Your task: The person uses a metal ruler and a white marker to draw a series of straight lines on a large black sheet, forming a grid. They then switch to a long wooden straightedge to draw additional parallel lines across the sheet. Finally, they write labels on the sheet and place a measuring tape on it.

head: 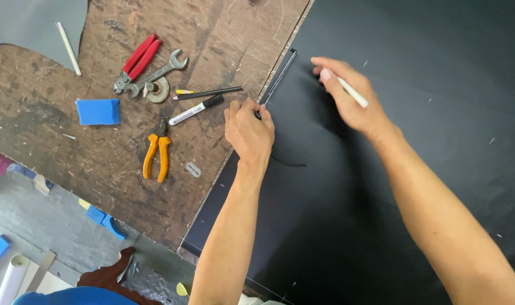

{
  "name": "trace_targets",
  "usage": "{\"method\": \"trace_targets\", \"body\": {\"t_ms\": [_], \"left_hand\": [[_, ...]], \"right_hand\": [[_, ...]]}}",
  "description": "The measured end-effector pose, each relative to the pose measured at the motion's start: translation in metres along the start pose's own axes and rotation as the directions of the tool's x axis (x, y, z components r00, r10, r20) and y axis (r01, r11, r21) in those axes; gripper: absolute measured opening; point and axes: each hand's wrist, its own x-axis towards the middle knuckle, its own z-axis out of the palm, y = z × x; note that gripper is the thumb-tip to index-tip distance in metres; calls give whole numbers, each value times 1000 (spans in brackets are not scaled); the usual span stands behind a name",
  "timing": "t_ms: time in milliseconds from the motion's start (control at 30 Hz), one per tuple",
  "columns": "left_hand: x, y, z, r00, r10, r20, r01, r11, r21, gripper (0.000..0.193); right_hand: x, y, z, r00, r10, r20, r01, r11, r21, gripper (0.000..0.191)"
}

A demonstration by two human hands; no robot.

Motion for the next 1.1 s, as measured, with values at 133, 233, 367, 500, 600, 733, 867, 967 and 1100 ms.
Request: {"method": "trace_targets", "body": {"t_ms": [133, 233, 367, 500, 600, 733, 867, 967, 1100], "left_hand": [[1, 1, -1, 1000, -14, 7, 14, 1000, -2, 12], [1, 2, -3, 1000, -26, 1, 26, 1000, -12, 12], [2, 2, -2, 999, -41, 26, 41, 999, 2, 12], [6, 2, -2, 994, -85, 66, 87, 996, -21, 11], [10, 3, -2, 987, -143, 79, 145, 989, -22, 13], [15, 2, -6, 956, -240, 169, 250, 968, -37, 13], [21, 3, -9, 934, -279, 222, 291, 956, -24, 14], [25, 2, -12, 911, -313, 269, 333, 942, -32, 13], [27, 0, -14, 895, -326, 305, 353, 935, -35, 14]], "right_hand": [[22, 3, -6, 1000, -16, 8, 16, 1000, 0, 37], [37, 3, -9, 999, 26, 38, -28, 997, 76, 37], [47, 5, -8, 999, 26, 45, -29, 998, 61, 38], [49, 9, -5, 999, 37, 34, -38, 999, 34, 37], [46, 14, -3, 999, 3, 44, -7, 996, 86, 36], [42, 20, -2, 999, 6, 39, -11, 990, 140, 36], [41, 19, -5, 999, 10, 35, -15, 991, 133, 35], [40, 14, -5, 999, 24, 38, -28, 993, 113, 35], [40, 8, -5, 998, 49, 36, -53, 992, 114, 33]]}}
